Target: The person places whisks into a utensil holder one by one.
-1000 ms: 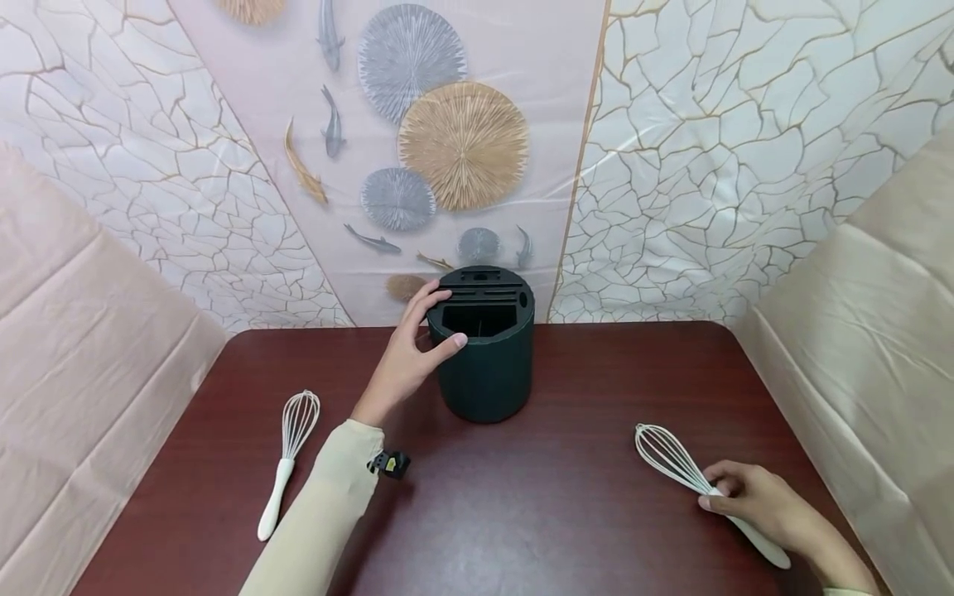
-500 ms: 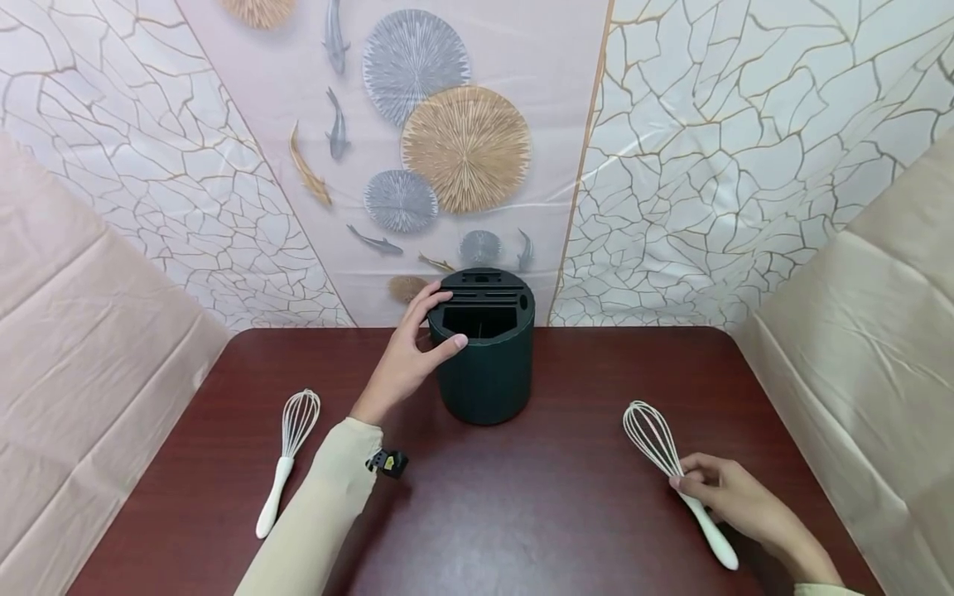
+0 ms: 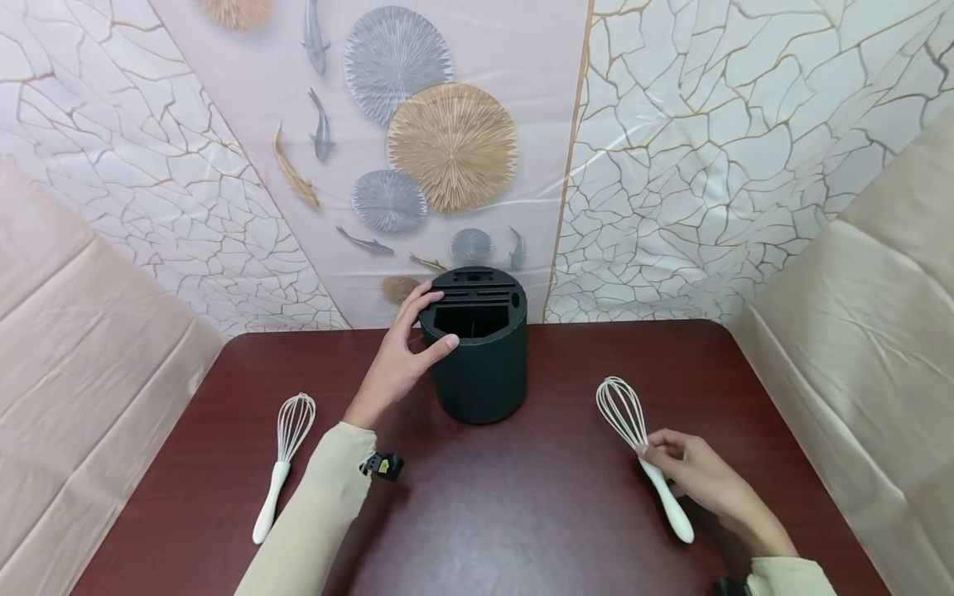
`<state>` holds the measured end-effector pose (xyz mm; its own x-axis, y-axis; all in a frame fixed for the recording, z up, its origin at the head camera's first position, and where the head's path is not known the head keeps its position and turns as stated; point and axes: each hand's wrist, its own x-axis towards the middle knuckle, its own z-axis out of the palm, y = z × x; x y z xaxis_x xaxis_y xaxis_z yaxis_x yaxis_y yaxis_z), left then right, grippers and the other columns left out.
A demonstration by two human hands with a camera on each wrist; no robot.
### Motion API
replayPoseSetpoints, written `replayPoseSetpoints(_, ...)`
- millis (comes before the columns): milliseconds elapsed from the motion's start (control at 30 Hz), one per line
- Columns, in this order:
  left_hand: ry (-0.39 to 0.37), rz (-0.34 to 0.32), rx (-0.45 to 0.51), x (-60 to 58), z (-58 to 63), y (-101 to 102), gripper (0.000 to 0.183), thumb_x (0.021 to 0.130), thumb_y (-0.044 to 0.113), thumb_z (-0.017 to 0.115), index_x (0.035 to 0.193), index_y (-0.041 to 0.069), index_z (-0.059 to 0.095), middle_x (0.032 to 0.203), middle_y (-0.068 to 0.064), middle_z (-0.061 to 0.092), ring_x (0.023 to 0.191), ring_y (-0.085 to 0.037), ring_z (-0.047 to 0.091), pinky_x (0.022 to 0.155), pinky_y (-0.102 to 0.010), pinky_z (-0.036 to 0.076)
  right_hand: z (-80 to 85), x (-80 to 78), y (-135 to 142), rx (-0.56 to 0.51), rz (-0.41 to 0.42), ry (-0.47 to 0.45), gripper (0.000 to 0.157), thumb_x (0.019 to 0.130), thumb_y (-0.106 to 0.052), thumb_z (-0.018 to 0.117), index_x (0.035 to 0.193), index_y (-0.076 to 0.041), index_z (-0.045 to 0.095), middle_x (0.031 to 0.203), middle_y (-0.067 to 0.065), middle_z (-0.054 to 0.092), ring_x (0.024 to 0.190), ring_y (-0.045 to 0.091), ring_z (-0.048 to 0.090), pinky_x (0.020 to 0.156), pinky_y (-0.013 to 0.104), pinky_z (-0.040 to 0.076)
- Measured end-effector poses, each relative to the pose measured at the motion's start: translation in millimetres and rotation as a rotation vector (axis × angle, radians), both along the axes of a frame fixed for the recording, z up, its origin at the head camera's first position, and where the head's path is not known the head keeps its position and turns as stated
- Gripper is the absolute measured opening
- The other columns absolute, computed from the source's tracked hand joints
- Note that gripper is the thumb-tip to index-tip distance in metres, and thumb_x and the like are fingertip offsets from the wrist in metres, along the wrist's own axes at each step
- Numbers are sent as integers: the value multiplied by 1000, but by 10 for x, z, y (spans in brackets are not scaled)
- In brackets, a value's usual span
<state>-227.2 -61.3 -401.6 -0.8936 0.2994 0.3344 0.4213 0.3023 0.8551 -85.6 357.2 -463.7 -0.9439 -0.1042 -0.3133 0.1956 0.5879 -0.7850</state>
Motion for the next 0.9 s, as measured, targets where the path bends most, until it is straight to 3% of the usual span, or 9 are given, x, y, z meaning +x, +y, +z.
replayPoseSetpoints(300,-2,9,3,0,-18,0,68,95,53,76,155,39,47,174,11,23,155,-9,27,119,-55,37,126,-135,-272,-58,-72,29,47,109,-37,60,129,6,61,97,6,66,83,14,62,71,34,58)
replayPoseSetpoints(600,-6,15,9,9,-14,0,68,95,53,76,155,39,48,174,10,23,156,-10,26,120,-56,36,298,-306,-460,-136,-106,44,48,110,-34,59,131,9,59,102,5,68,87,18,66,74,34,58)
replayPoseSetpoints(900,-4,6,12,16,-10,-24,69,95,54,75,156,39,48,174,10,23,156,-10,26,120,-54,36,493,-456,-660,-229,-130,109,46,109,-31,60,128,10,59,97,2,66,81,15,68,74,32,60)
